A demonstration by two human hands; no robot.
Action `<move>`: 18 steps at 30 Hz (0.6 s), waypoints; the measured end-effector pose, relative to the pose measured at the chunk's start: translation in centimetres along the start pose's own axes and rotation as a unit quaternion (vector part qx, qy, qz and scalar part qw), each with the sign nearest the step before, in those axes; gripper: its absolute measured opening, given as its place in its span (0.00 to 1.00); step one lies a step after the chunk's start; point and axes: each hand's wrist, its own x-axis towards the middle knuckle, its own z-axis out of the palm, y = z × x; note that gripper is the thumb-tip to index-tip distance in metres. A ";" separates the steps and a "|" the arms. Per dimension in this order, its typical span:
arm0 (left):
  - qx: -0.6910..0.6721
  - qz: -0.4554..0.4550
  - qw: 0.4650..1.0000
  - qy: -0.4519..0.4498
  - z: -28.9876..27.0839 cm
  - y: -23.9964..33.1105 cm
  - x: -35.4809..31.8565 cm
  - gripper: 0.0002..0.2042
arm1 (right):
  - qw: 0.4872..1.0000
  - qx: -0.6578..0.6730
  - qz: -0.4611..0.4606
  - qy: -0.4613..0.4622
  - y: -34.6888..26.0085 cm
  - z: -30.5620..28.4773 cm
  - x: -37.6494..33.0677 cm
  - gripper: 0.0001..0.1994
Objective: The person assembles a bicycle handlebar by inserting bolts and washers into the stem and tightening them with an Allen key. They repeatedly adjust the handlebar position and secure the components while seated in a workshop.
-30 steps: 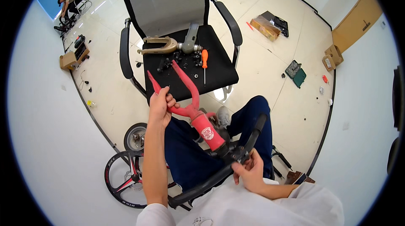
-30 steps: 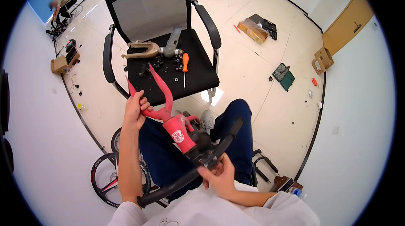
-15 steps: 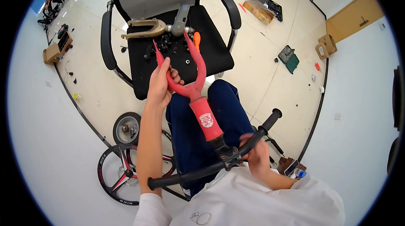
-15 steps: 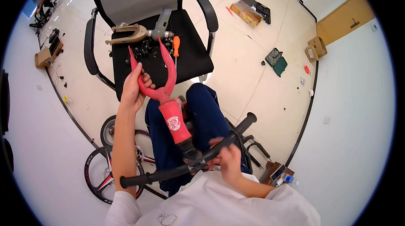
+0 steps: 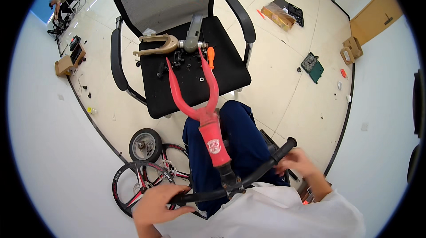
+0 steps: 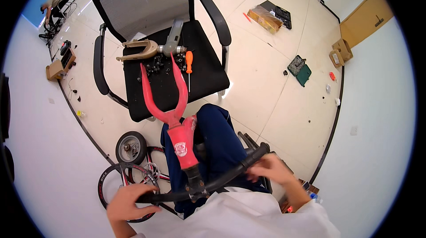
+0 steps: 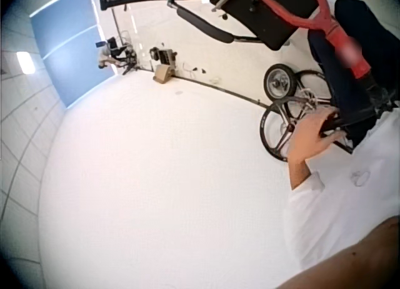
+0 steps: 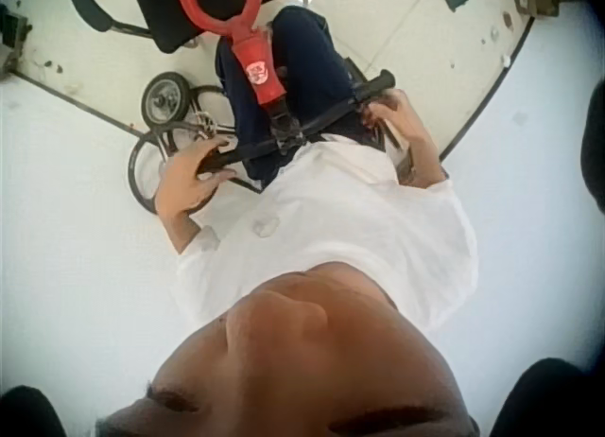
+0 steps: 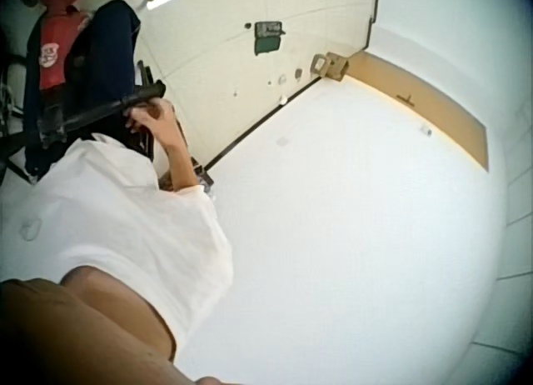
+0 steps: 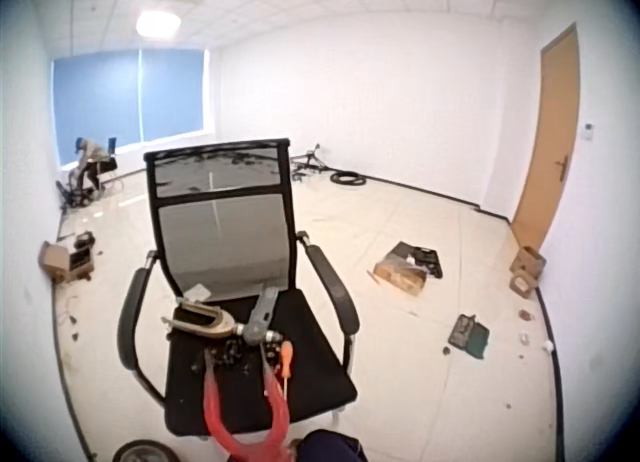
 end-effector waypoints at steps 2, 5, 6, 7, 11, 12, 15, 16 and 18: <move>0.011 -0.041 0.999 0.031 2.2 -0.1 -0.3 0.23 | 0.987 -0.153 0.036 0.006 -4.1 -3.8 -0.6 0.10; 0.029 -0.046 0.997 0.059 3.3 -0.7 -0.4 0.19 | 0.933 -0.357 -0.024 0.039 -10.9 -6.6 4.0 0.10; 0.020 -0.045 0.997 0.062 3.4 -0.9 -0.5 0.18 | 0.941 -0.328 -0.059 0.056 -12.4 -6.9 7.5 0.10; 0.016 -0.046 0.997 0.065 3.5 -0.8 -0.6 0.18 | 0.936 -0.325 -0.125 0.057 -13.5 -6.7 11.6 0.11; 0.000 -0.044 0.995 0.087 4.1 -1.6 -0.7 0.16 | 0.922 -0.359 -0.148 0.003 -14.4 -2.5 29.9 0.15; 0.002 -0.044 0.995 0.093 4.1 -1.2 -0.7 0.16 | 0.891 -0.430 -0.144 -0.017 -13.7 -1.3 33.7 0.14; -0.054 -0.074 0.990 0.104 5.4 -2.2 -1.6 0.16 | 0.759 -0.590 -0.268 -0.067 -11.5 2.3 41.6 0.12; -0.070 -0.081 0.989 0.104 5.9 -2.7 -2.0 0.16 | 0.747 -0.601 -0.278 -0.060 -11.9 3.5 42.4 0.11; -0.110 -0.073 0.986 0.104 6.2 -3.4 -2.1 0.16 | 0.721 -0.625 -0.296 -0.043 -12.7 5.2 43.6 0.10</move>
